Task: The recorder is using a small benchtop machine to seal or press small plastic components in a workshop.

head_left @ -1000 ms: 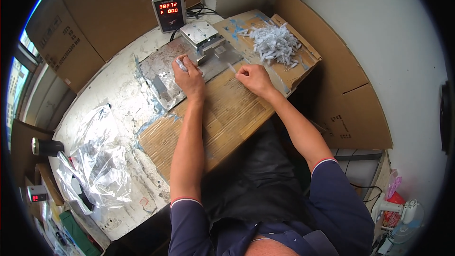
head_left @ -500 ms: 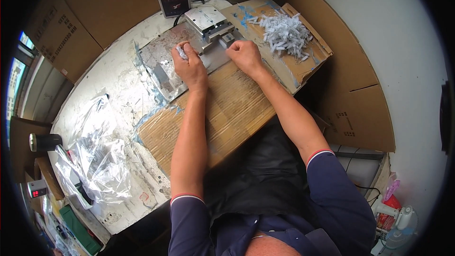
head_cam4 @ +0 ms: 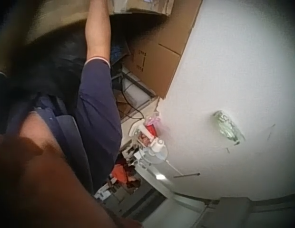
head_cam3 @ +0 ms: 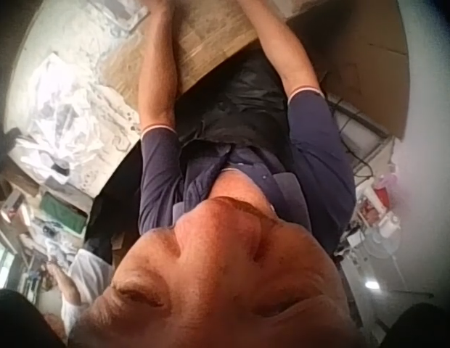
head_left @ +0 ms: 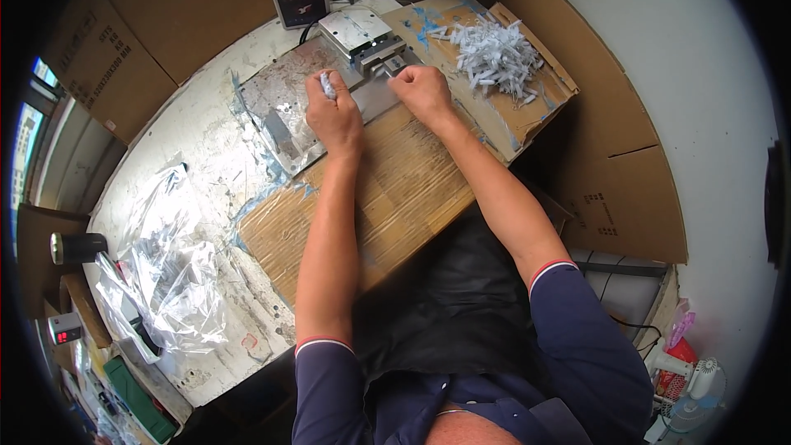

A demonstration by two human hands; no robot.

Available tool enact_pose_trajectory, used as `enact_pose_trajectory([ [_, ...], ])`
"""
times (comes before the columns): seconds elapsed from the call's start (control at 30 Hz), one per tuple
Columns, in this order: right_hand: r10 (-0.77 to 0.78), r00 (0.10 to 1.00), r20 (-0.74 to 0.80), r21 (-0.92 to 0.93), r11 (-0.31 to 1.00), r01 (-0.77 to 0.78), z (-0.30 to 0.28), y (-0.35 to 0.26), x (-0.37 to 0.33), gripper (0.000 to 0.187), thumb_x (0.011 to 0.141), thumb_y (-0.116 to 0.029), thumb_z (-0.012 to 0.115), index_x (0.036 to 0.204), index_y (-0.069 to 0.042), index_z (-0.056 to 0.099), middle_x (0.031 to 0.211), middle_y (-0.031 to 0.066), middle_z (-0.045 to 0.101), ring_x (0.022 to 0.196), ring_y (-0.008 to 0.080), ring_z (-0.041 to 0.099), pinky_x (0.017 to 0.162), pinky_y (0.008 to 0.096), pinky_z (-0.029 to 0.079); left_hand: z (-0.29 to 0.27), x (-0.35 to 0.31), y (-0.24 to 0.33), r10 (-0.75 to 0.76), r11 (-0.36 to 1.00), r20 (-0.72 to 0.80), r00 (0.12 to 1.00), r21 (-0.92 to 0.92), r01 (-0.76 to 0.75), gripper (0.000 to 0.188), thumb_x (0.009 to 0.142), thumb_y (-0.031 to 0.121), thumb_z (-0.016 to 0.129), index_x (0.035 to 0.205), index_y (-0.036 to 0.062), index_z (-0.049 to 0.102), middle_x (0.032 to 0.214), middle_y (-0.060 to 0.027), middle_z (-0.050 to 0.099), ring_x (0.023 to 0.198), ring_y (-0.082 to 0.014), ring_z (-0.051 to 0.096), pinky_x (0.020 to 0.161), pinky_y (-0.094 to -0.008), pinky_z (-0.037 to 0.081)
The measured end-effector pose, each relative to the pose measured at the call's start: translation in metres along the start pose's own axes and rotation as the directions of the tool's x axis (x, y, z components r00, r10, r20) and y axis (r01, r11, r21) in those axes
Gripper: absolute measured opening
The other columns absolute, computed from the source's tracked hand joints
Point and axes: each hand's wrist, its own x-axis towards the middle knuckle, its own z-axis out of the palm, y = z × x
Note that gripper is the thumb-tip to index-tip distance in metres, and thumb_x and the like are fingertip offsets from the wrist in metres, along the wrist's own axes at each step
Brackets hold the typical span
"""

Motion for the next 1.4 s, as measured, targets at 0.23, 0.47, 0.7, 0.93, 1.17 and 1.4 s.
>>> enact_pose_trajectory([
  [0.23,-0.088,0.995,-0.055,0.115,0.989,0.094,-0.003,0.014,-0.008,0.03,0.089,-0.03,0.072,0.082,-0.002,0.073,0.071,0.0123,0.071,0.065,0.0246,0.068,0.064,0.0383,0.052,0.0,0.0,0.006,0.154,0.895,0.341,0.927,0.35,-0.278,0.034,0.092,0.033,0.075,0.113,0.0116,0.059,0.09,-0.017,0.074,0.077,-0.0396,0.072,0.067,-0.0473,0.054],
  [0.47,-0.072,0.997,-0.029,0.348,0.934,0.077,-0.015,0.026,-0.026,0.022,0.094,-0.018,0.072,0.085,0.002,0.072,0.069,-0.0032,0.064,0.063,0.0035,0.053,0.058,0.0248,0.045,0.007,0.002,-0.001,0.183,0.828,0.369,0.911,0.442,-0.345,0.033,0.09,0.029,0.075,0.113,0.0122,0.058,0.094,-0.017,0.074,0.08,-0.0387,0.073,0.068,-0.0478,0.055],
  [0.7,-0.02,0.947,-0.32,0.228,0.969,0.098,-0.067,0.06,-0.042,0.023,0.09,-0.019,0.074,0.083,0.002,0.071,0.065,0.0031,0.066,0.06,0.0075,0.057,0.058,0.0285,0.048,0.01,0.0,-0.004,0.31,0.784,0.357,0.881,0.428,-0.449,0.029,0.087,0.02,0.074,0.111,0.0119,0.059,0.092,-0.0137,0.071,0.075,-0.0377,0.071,0.062,-0.0483,0.055],
  [0.93,-0.205,0.855,-0.476,-0.275,0.958,0.076,-0.12,0.084,-0.045,0.021,0.086,-0.007,0.07,0.107,-0.01,0.071,0.089,0.0098,0.07,0.082,0.0325,0.069,0.072,0.0426,0.054,0.007,0.001,-0.007,0.308,0.781,0.353,0.884,0.436,-0.446,0.02,0.092,0.025,0.072,0.105,0.0133,0.062,0.097,-0.011,0.072,0.079,-0.036,0.071,0.065,-0.0463,0.055],
  [1.17,-0.331,0.921,-0.206,-0.65,0.75,0.124,-0.134,0.079,-0.034,0.022,0.088,-0.008,0.069,0.109,-0.013,0.071,0.105,0.0113,0.066,0.093,0.0386,0.069,0.077,0.0514,0.054,0.005,0.001,-0.001,0.394,0.876,0.22,0.892,0.203,-0.437,0.013,0.093,0.017,0.07,0.102,0.0106,0.065,0.095,-0.0115,0.069,0.08,-0.0364,0.069,0.065,-0.0448,0.055],
  [1.4,-0.282,0.957,-0.068,-0.755,0.641,0.136,-0.137,0.077,-0.023,0.018,0.09,-0.018,0.071,0.107,-0.015,0.069,0.089,0.0118,0.071,0.084,0.0383,0.07,0.073,0.0527,0.053,0.001,0.003,0.0,0.441,0.875,0.218,0.871,0.111,-0.471,0.016,0.091,0.019,0.075,0.101,0.0108,0.065,0.096,-0.0095,0.068,0.077,-0.0327,0.068,0.064,-0.0405,0.055],
])
